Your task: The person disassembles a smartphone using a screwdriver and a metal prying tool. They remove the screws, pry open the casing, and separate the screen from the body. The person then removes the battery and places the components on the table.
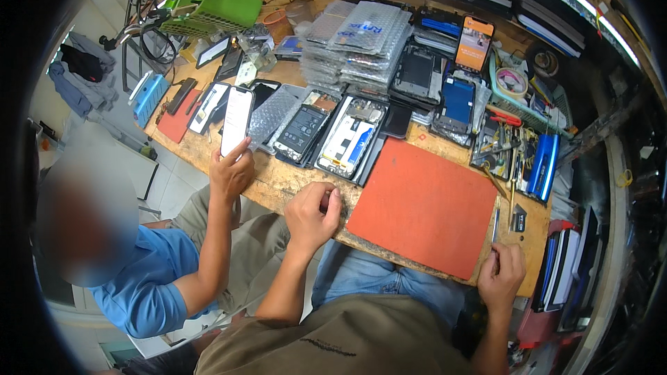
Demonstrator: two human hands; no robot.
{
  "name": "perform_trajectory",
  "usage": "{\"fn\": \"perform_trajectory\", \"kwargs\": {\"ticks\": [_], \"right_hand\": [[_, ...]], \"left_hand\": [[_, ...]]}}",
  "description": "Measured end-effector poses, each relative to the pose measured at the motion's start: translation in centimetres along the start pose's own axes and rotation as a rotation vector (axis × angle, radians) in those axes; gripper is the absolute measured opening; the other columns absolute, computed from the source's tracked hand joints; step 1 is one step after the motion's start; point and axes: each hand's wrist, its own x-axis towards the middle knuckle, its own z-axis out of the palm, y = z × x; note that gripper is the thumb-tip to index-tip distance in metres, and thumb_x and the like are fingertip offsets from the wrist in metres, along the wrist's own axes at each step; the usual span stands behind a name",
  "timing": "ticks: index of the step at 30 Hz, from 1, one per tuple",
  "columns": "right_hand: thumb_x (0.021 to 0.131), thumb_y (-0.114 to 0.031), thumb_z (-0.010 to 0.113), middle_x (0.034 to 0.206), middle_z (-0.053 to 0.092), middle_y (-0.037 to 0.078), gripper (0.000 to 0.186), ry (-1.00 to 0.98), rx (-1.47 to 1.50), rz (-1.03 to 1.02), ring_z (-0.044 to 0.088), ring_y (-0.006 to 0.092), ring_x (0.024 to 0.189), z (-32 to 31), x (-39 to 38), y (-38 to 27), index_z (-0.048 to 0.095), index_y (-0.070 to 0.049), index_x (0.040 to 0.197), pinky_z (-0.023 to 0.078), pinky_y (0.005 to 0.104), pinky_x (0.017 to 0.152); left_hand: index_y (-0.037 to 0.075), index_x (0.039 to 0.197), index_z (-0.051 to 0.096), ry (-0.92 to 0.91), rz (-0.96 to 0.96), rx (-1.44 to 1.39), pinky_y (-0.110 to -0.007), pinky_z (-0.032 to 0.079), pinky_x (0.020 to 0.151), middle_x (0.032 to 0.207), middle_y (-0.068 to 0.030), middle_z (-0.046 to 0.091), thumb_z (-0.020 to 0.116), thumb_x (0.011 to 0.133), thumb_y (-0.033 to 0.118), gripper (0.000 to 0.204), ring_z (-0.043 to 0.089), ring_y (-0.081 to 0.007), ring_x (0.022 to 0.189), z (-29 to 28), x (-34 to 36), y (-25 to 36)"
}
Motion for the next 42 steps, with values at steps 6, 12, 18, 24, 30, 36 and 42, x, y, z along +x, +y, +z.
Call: {"fn": "perform_trajectory", "kwargs": {"ticks": [6, 12, 18, 24, 30, 36, 42], "right_hand": [[0.083, 0.008, 0.061, 0.084, 0.052, 0.017, 0.017, 0.024, 0.007, -0.027, 0.054, 0.0346, 0.073, -0.1, 0.2, -0.1, 0.065, 0.003, 0.099, 0.042, 0.0448, 0.066], [0.084, 0.008, 0.061, 0.083, 0.053, 0.016, 0.016, 0.047, -0.001, -0.060, 0.054, 0.0335, 0.073, -0.3, 0.1, 0.0, 0.066, 0.003, 0.098, 0.043, 0.0439, 0.065], [0.081, 0.003, 0.065, 0.085, 0.055, 0.017, 0.020, 0.057, 0.014, -0.018, 0.057, 0.0392, 0.079, -0.2, -0.4, 0.5, 0.067, 0.000, 0.100, 0.045, 0.0488, 0.072], [0.081, 0.003, 0.065, 0.085, 0.055, 0.018, 0.020, 0.042, 0.030, -0.019, 0.058, 0.0395, 0.080, -0.4, -0.3, 0.6, 0.067, 0.000, 0.100, 0.046, 0.0489, 0.073], [0.081, 0.004, 0.064, 0.086, 0.056, 0.018, 0.020, 0.049, 0.049, -0.025, 0.058, 0.0397, 0.080, -0.4, -0.4, 0.8, 0.067, 0.001, 0.100, 0.046, 0.0490, 0.073], [0.080, 0.004, 0.065, 0.086, 0.057, 0.018, 0.019, 0.074, 0.070, -0.027, 0.059, 0.0394, 0.080, -0.5, -0.3, 0.8, 0.067, 0.001, 0.099, 0.047, 0.0487, 0.073], [0.080, 0.005, 0.065, 0.085, 0.057, 0.018, 0.019, 0.083, 0.063, -0.043, 0.059, 0.0396, 0.079, -0.5, -0.2, 0.9, 0.067, 0.001, 0.099, 0.047, 0.0485, 0.072]], "left_hand": [[0.003, 0.095, 0.071, -0.006, -0.102, -0.155, -0.039, 0.051, 0.059, 0.077, -0.0103, 0.067, 0.069, 0.094, 0.010, 0.007, 0.066, -0.0258, 0.063, -1.2, 3.0, -0.5], [-0.006, 0.135, 0.057, -0.024, 0.095, 0.121, -0.052, 0.049, 0.104, 0.129, -0.0301, 0.064, 0.060, 0.096, 0.007, 0.042, 0.062, -0.0486, 0.119, -0.2, 12.0, -6.2], [-0.005, 0.141, 0.054, -0.263, -0.116, 0.535, -0.054, 0.049, 0.106, 0.132, -0.0334, 0.060, 0.058, 0.088, -0.004, 0.053, 0.058, -0.0509, 0.125, -0.9, 16.1, -12.5], [-0.004, 0.122, 0.065, -0.424, -0.158, 0.670, -0.052, 0.056, 0.097, 0.127, -0.0317, 0.063, 0.064, 0.091, 0.004, 0.031, 0.066, -0.0464, 0.115, -2.2, 16.7, -13.1], [-0.001, 0.106, 0.071, -0.407, -0.075, 0.877, -0.050, 0.061, 0.087, 0.112, -0.0255, 0.070, 0.068, 0.089, 0.010, 0.020, 0.072, -0.0406, 0.107, -1.6, 16.7, -12.3], [0.001, 0.110, 0.071, -0.460, -0.089, 0.884, -0.050, 0.059, 0.091, 0.116, -0.0231, 0.071, 0.072, 0.090, 0.020, 0.028, 0.071, -0.0398, 0.110, -2.7, 17.8, -12.1], [0.002, 0.123, 0.067, -0.619, -0.144, 0.794, -0.049, 0.056, 0.101, 0.127, -0.0251, 0.070, 0.080, 0.087, 0.034, 0.050, 0.067, -0.0421, 0.120, -4.8, 19.3, -12.5]]}}
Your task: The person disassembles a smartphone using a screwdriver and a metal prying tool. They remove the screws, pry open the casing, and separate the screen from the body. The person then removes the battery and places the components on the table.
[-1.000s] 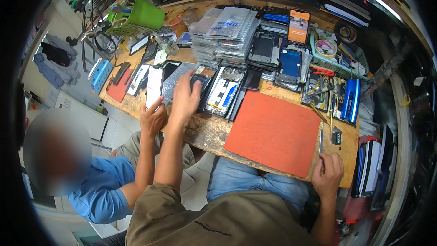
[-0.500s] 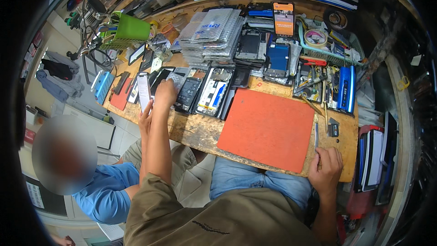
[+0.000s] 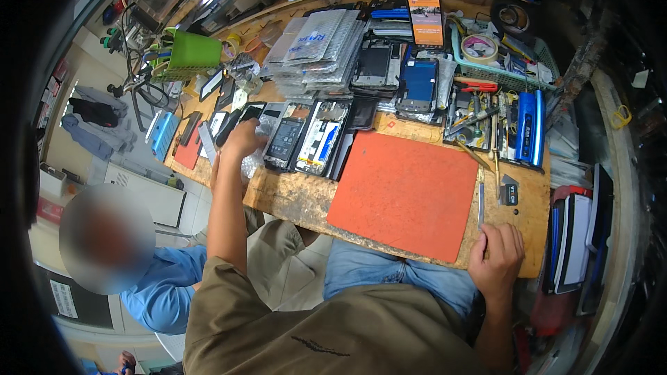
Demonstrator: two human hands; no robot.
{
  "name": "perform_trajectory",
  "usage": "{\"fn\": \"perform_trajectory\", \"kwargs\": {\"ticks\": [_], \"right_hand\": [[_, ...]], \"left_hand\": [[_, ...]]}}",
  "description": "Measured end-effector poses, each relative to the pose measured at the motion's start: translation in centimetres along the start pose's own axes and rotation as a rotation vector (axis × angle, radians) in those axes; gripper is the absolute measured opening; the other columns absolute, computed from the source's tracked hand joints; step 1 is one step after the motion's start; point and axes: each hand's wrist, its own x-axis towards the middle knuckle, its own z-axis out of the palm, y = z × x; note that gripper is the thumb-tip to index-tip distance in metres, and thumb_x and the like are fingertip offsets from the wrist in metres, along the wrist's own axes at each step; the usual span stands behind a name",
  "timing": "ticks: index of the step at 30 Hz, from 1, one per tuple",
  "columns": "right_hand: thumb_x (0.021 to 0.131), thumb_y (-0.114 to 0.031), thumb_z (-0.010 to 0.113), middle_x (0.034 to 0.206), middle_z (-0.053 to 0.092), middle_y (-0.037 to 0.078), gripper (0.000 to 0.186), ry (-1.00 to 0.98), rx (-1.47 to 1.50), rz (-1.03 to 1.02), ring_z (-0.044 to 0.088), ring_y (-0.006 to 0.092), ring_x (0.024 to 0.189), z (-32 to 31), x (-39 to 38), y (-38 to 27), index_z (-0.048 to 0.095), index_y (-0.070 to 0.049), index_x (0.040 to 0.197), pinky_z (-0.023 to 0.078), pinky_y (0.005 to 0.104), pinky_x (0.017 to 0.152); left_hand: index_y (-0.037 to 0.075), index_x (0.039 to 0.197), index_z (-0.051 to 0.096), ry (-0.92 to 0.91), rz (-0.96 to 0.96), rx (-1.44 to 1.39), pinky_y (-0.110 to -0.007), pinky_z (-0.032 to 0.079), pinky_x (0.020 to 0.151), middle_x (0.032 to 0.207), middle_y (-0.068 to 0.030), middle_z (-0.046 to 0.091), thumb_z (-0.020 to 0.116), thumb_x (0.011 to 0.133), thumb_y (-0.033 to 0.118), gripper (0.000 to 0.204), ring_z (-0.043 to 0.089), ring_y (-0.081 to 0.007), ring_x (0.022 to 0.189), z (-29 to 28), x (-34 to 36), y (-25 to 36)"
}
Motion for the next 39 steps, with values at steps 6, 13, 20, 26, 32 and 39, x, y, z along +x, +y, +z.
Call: {"fn": "perform_trajectory", "kwargs": {"ticks": [6, 13, 20, 26, 32, 39], "right_hand": [[0.080, 0.004, 0.065, 0.085, 0.057, 0.018, 0.018, 0.008, 0.005, 0.000, 0.059, 0.0397, 0.079, 0.1, 0.1, -0.1, 0.067, 0.001, 0.098, 0.046, 0.0489, 0.072], [0.078, 0.002, 0.067, 0.085, 0.059, 0.016, 0.018, 0.017, -0.023, -0.010, 0.060, 0.0389, 0.079, -0.1, 0.2, 0.0, 0.067, -0.002, 0.096, 0.047, 0.0495, 0.072], [0.077, 0.004, 0.069, 0.083, 0.061, 0.014, 0.016, 0.059, 0.014, -0.008, 0.062, 0.0359, 0.076, -0.4, 0.4, 0.0, 0.068, -0.002, 0.092, 0.048, 0.0463, 0.070], [0.076, 0.003, 0.069, 0.083, 0.061, 0.013, 0.017, 0.066, 0.004, -0.005, 0.062, 0.0348, 0.076, -0.4, 0.5, -0.2, 0.068, -0.002, 0.092, 0.048, 0.0453, 0.069], [0.075, 0.001, 0.070, 0.081, 0.059, 0.012, 0.018, 0.074, -0.004, -0.015, 0.062, 0.0335, 0.075, -0.2, 0.2, 0.3, 0.068, -0.003, 0.093, 0.048, 0.0452, 0.069], [0.078, 0.002, 0.069, 0.084, 0.059, 0.015, 0.016, 0.053, -0.003, -0.001, 0.062, 0.0372, 0.078, 0.2, 0.0, 0.2, 0.067, -0.002, 0.093, 0.048, 0.0478, 0.070]], "left_hand": [[0.003, 0.115, 0.070, -0.007, -0.014, -0.022, -0.049, 0.058, 0.095, 0.113, -0.0252, 0.075, 0.079, 0.081, 0.021, 0.039, 0.072, -0.0406, 0.110, 0.4, 0.4, 0.8], [0.005, 0.107, 0.072, 0.142, -0.018, 0.020, -0.054, 0.056, 0.090, 0.108, -0.0250, 0.075, 0.067, 0.081, 0.006, 0.026, 0.071, -0.0448, 0.105, 1.1, 0.4, 0.3], [0.005, 0.102, 0.069, 0.410, 0.042, 0.066, -0.055, 0.055, 0.087, 0.102, -0.0257, 0.074, 0.064, 0.082, 0.006, 0.021, 0.071, -0.0451, 0.100, -2.4, 6.4, -5.7], [0.001, 0.111, 0.061, 0.477, -0.030, 0.295, -0.054, 0.060, 0.081, 0.103, -0.0248, 0.074, 0.052, 0.097, 0.009, 0.018, 0.072, -0.0440, 0.099, -1.0, 13.1, -12.1], [0.006, 0.113, 0.062, 0.517, -0.087, 0.516, -0.046, 0.062, 0.082, 0.106, -0.0179, 0.074, 0.056, 0.100, 0.012, 0.016, 0.075, -0.0357, 0.099, 2.9, 15.1, -16.3], [0.008, 0.123, 0.067, 0.463, -0.059, 0.390, -0.051, 0.058, 0.089, 0.113, -0.0213, 0.073, 0.052, 0.099, 0.011, 0.029, 0.072, -0.0380, 0.104, 3.0, 15.0, -16.8]]}}
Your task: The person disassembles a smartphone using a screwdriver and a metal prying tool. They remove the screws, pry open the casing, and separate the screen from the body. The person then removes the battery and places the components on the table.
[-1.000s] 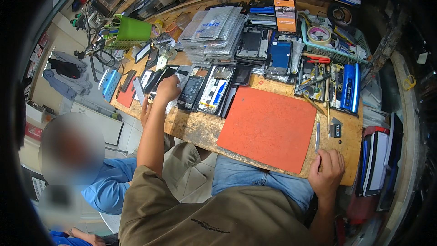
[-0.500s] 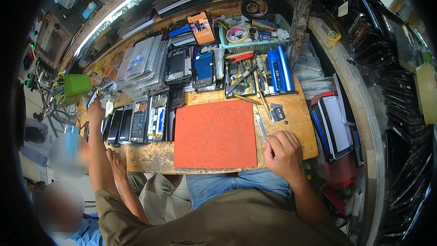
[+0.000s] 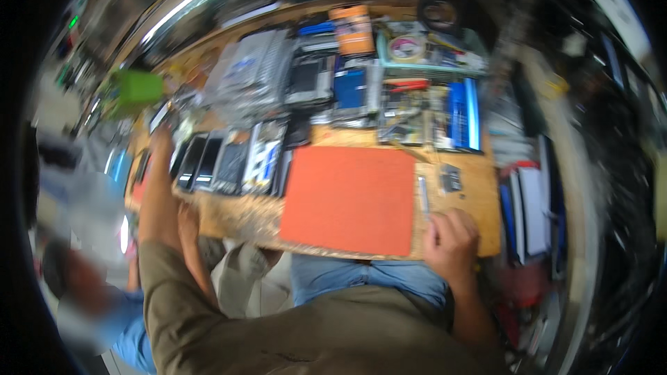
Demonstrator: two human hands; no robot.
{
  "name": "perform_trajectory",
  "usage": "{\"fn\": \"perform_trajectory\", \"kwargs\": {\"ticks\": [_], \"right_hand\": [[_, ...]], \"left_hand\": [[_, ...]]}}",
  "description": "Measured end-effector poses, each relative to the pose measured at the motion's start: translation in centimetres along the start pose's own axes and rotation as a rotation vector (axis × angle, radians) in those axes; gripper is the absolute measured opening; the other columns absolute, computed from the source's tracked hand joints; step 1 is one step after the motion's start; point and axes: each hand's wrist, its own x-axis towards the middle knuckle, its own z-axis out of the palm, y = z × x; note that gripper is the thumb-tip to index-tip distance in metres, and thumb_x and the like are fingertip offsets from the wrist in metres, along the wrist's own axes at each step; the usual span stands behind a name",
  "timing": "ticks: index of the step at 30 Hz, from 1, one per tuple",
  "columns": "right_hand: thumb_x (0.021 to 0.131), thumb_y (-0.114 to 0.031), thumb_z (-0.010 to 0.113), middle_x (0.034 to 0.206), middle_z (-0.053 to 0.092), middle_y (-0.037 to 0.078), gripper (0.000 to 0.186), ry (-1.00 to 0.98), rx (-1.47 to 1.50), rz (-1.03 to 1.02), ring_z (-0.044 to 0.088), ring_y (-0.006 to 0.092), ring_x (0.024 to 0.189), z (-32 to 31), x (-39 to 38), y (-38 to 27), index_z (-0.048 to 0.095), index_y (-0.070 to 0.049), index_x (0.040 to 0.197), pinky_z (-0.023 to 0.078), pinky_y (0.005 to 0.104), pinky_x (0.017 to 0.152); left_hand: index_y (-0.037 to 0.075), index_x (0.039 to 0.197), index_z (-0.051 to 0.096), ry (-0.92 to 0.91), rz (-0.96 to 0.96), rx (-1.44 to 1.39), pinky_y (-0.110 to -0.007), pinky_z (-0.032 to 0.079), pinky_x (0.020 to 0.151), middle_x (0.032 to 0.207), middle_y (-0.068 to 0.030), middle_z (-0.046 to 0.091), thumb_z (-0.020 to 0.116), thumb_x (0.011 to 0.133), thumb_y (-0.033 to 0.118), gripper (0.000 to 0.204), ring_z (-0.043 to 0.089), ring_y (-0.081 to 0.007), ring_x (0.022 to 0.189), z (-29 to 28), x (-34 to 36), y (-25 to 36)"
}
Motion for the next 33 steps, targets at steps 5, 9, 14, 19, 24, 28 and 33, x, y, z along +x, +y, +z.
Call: {"fn": "perform_trajectory", "kwargs": {"ticks": [5, 9, 14, 19, 24, 28, 33], "right_hand": [[0.080, 0.004, 0.067, 0.084, 0.058, 0.018, 0.016, -0.034, 0.001, 0.026, 0.060, 0.0401, 0.079, 0.2, -0.2, -0.1, 0.067, 0.000, 0.095, 0.047, 0.0488, 0.070], [0.081, 0.005, 0.065, 0.083, 0.057, 0.018, 0.015, -0.060, 0.004, 0.044, 0.059, 0.0400, 0.078, 0.0, -0.4, 0.0, 0.067, 0.001, 0.096, 0.046, 0.0490, 0.070], [0.082, 0.005, 0.065, 0.083, 0.056, 0.018, 0.015, -0.048, -0.002, 0.029, 0.058, 0.0397, 0.076, 0.0, -0.4, 0.0, 0.067, 0.001, 0.096, 0.045, 0.0492, 0.069], [0.082, 0.005, 0.065, 0.084, 0.057, 0.018, 0.015, -0.060, -0.002, 0.059, 0.058, 0.0396, 0.077, 0.2, -0.4, -0.2, 0.067, 0.001, 0.096, 0.045, 0.0490, 0.069], [0.082, 0.006, 0.065, 0.084, 0.057, 0.017, 0.016, -0.049, -0.019, 0.030, 0.059, 0.0388, 0.077, 0.1, -0.3, -0.2, 0.068, 0.000, 0.096, 0.045, 0.0486, 0.069], [0.081, 0.006, 0.065, 0.083, 0.057, 0.017, 0.016, -0.057, 0.002, 0.039, 0.059, 0.0386, 0.077, 0.1, -0.3, -0.2, 0.068, 0.001, 0.096, 0.045, 0.0483, 0.069], [0.081, 0.006, 0.065, 0.082, 0.055, 0.017, 0.016, -0.062, -0.008, 0.040, 0.058, 0.0380, 0.075, 0.1, -0.4, -0.1, 0.067, 0.001, 0.096, 0.044, 0.0481, 0.068]], "left_hand": [[-0.001, 0.099, 0.076, -0.637, 0.006, -0.638, -0.051, 0.058, 0.083, 0.097, -0.0218, 0.077, 0.071, 0.091, 0.029, 0.032, 0.074, -0.0412, 0.090, -7.4, 0.4, 3.0], [-0.001, 0.114, 0.076, -0.745, -0.073, -0.515, -0.044, 0.058, 0.094, 0.109, -0.0235, 0.077, 0.080, 0.080, 0.037, 0.051, 0.074, -0.0372, 0.104, -10.8, -3.5, 5.1], [-0.005, 0.135, 0.065, -0.746, 0.008, -0.446, -0.043, 0.053, 0.105, 0.131, -0.0249, 0.071, 0.087, 0.073, 0.048, 0.085, 0.068, -0.0378, 0.123, -10.0, -5.9, 4.9], [-0.002, 0.142, 0.060, -0.683, -0.015, -0.489, -0.042, 0.051, 0.107, 0.137, -0.0258, 0.068, 0.087, 0.074, 0.045, 0.087, 0.066, -0.0368, 0.127, -9.3, -6.1, 4.1], [-0.001, 0.146, 0.058, -0.677, -0.037, -0.458, -0.042, 0.050, 0.110, 0.139, -0.0257, 0.066, 0.081, 0.078, 0.049, 0.088, 0.064, -0.0379, 0.130, -10.1, -6.5, 4.8], [-0.002, 0.147, 0.056, -0.667, -0.095, -0.488, -0.043, 0.048, 0.113, 0.142, -0.0253, 0.065, 0.078, 0.081, 0.052, 0.088, 0.062, -0.0371, 0.133, -11.3, -6.6, 5.1], [-0.003, 0.146, 0.056, -0.736, -0.264, -0.550, -0.043, 0.050, 0.110, 0.142, -0.0263, 0.064, 0.077, 0.081, 0.054, 0.089, 0.063, -0.0369, 0.131, -12.8, -6.5, 4.8]]}}
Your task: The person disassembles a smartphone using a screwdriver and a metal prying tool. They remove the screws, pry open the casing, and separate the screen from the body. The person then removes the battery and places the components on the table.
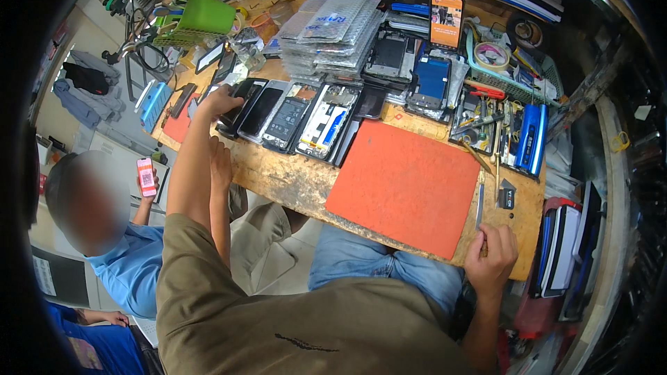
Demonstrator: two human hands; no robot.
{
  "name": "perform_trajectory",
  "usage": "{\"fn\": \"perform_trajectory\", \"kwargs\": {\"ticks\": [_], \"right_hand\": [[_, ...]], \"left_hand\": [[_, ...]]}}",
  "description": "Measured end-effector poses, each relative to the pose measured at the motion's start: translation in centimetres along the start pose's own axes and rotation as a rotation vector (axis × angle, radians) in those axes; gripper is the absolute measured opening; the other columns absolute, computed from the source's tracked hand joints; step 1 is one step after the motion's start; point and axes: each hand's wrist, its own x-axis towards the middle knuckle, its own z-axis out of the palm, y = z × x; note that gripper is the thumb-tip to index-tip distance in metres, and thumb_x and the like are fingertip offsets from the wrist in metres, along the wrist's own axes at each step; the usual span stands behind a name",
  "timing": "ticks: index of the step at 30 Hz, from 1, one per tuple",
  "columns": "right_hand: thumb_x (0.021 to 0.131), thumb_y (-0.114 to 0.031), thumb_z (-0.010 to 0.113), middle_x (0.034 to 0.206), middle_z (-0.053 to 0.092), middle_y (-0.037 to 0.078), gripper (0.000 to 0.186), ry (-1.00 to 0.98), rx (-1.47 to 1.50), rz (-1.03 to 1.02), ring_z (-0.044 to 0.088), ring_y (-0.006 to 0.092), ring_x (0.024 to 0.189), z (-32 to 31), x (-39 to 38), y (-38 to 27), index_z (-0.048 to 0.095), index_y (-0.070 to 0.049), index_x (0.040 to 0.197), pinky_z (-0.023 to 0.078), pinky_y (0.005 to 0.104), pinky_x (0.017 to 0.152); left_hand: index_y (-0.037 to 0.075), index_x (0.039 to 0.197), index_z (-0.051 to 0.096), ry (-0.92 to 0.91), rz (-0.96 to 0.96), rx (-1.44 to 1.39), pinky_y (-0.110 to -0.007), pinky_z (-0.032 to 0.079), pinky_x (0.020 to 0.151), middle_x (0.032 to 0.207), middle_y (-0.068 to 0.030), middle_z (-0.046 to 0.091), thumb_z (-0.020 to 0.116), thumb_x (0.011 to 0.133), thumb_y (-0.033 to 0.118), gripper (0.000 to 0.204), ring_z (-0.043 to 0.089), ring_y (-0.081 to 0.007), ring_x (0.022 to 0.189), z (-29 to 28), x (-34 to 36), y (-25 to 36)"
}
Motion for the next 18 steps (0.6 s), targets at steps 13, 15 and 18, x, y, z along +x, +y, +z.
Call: {"fn": "perform_trajectory", "kwargs": {"ticks": [13, 15, 18], "right_hand": [[0.081, 0.006, 0.065, 0.081, 0.054, 0.016, 0.016, -0.011, 0.013, 0.033, 0.057, 0.0376, 0.074, 0.1, 0.1, -0.1, 0.067, 0.001, 0.096, 0.044, 0.0479, 0.067], [0.081, 0.006, 0.065, 0.081, 0.054, 0.016, 0.016, -0.015, -0.007, 0.033, 0.057, 0.0377, 0.074, 0.1, 0.0, -0.1, 0.067, 0.001, 0.096, 0.044, 0.0480, 0.068], [0.082, 0.006, 0.065, 0.081, 0.055, 0.017, 0.016, -0.017, -0.004, 0.044, 0.057, 0.0379, 0.075, 0.1, 0.0, -0.1, 0.067, 0.001, 0.096, 0.044, 0.0482, 0.068]], "left_hand": [[-0.006, 0.150, 0.050, -0.023, 0.058, 0.145, -0.041, 0.049, 0.112, 0.143, -0.0281, 0.063, 0.082, 0.075, 0.055, 0.102, 0.062, -0.0376, 0.133, 1.2, 2.5, -1.4], [-0.005, 0.157, 0.042, -0.039, 0.093, 0.100, -0.041, 0.049, 0.113, 0.145, -0.0285, 0.062, 0.084, 0.073, 0.051, 0.109, 0.062, -0.0377, 0.134, 1.6, 2.9, -1.8], [-0.005, 0.158, 0.040, -0.041, 0.148, 0.123, -0.041, 0.049, 0.113, 0.144, -0.0287, 0.062, 0.086, 0.071, 0.047, 0.112, 0.061, -0.0378, 0.134, 2.0, 2.9, -2.3]]}}
